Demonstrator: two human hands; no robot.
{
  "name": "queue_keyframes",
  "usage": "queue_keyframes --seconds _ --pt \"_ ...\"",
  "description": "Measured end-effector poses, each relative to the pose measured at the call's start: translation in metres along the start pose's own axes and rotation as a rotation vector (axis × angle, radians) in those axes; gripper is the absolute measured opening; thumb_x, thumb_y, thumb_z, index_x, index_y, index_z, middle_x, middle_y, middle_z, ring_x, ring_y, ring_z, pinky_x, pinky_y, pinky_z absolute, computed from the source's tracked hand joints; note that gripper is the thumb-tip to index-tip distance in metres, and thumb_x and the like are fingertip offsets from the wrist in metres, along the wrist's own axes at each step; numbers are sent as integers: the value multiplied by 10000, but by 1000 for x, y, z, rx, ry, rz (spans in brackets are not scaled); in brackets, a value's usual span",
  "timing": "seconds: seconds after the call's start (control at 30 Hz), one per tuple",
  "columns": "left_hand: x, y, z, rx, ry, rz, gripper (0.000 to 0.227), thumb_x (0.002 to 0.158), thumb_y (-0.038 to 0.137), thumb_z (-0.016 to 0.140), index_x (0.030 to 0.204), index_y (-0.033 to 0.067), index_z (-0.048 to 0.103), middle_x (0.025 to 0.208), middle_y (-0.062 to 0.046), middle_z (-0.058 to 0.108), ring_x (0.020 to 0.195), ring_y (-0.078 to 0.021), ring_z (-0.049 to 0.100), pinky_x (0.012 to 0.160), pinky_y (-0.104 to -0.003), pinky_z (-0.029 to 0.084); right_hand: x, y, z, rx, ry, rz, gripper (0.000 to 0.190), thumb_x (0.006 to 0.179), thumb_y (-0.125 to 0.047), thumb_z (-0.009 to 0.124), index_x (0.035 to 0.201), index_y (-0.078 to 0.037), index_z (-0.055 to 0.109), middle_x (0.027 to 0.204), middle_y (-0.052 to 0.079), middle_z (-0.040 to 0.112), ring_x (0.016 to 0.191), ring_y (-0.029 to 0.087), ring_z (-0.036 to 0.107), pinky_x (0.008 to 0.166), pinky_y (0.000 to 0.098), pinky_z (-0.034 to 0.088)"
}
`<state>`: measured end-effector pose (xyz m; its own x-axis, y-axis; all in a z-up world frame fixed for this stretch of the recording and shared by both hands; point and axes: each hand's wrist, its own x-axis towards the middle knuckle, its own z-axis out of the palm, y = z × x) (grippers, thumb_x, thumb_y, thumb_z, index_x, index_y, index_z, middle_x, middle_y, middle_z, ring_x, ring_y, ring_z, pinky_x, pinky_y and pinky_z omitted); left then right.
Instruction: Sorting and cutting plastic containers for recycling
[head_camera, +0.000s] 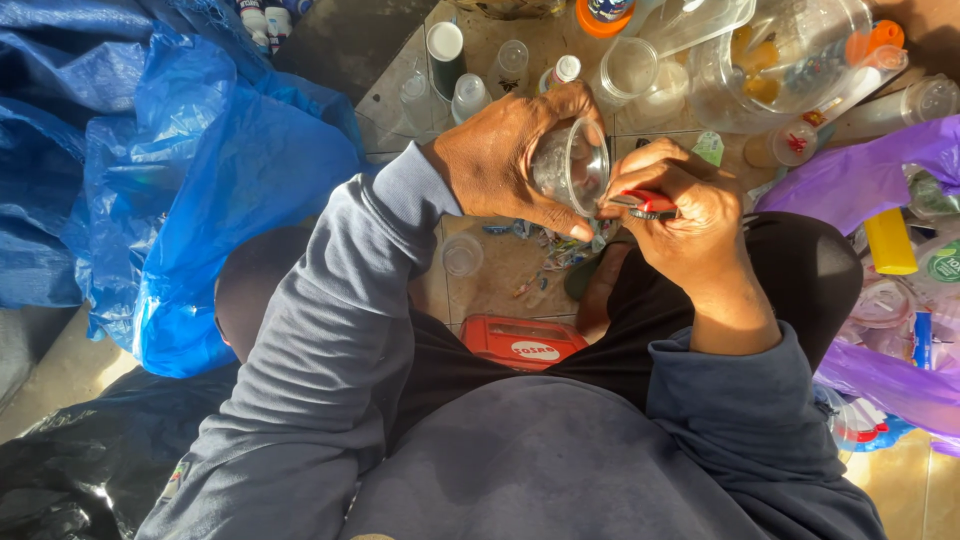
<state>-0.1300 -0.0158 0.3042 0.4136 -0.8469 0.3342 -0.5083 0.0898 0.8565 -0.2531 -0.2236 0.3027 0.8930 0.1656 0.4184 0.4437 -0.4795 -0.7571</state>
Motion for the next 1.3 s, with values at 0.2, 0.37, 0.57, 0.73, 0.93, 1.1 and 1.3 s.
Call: queue_keyframes --seconds 0.2,0.37,0.57,0.73,0.93,1.1,1.3 --pt "2 4 1 21 46 43 617 731 250 1001 1111 55 556 980 -51 674 807 -200 696 732 -324 556 1 -4 3 -168 88 -55 213 821 171 807 903 76 635 945 164 669 742 258 587 681 351 469" --pt "-1 -2 5 -9 -59 -57 653 668 254 1036 1081 77 562 773 2 643 597 -127 583 541 -274 467 7 -3 -5 20 -112 -36 171 791 148 747 860 38 635 872 137 641 736 230 589 669 324 441" --pt "0 0 6 -9 -5 -33 636 725 213 1002 1133 83 532 963 -24 707 763 -154 676 687 -295 538 6 -5 -2 -123 -7 -56 206 808 147 775 901 37 627 944 138 654 755 258 560 706 365 443" --pt "0 -1 11 217 47 -2 764 629 276 1052 1160 96 534 974 -35 763 766 -245 774 651 -351 549 8 -4 -4 -168 -42 -81 147 801 182 697 847 55 638 900 133 653 742 254 543 687 344 419" --pt "0 2 10 216 78 -32 734 605 199 1038 1147 112 552 919 -4 738 679 -232 724 627 -331 518 7 -6 0 -214 25 -85 111 860 131 724 886 58 644 913 145 656 769 276 555 721 370 444" --pt "2 4 10 418 284 49 718 619 150 998 1162 75 535 986 -64 713 810 -292 714 726 -382 529 -4 0 2 25 215 105 244 877 142 748 1095 81 655 993 151 677 824 219 605 789 310 493" --pt "2 -7 12 777 377 166 674 767 278 945 1183 -38 520 1093 -160 631 877 -326 598 782 -417 472 -2 2 23 124 286 279 294 869 33 823 1074 75 616 974 134 699 810 161 611 766 265 529"
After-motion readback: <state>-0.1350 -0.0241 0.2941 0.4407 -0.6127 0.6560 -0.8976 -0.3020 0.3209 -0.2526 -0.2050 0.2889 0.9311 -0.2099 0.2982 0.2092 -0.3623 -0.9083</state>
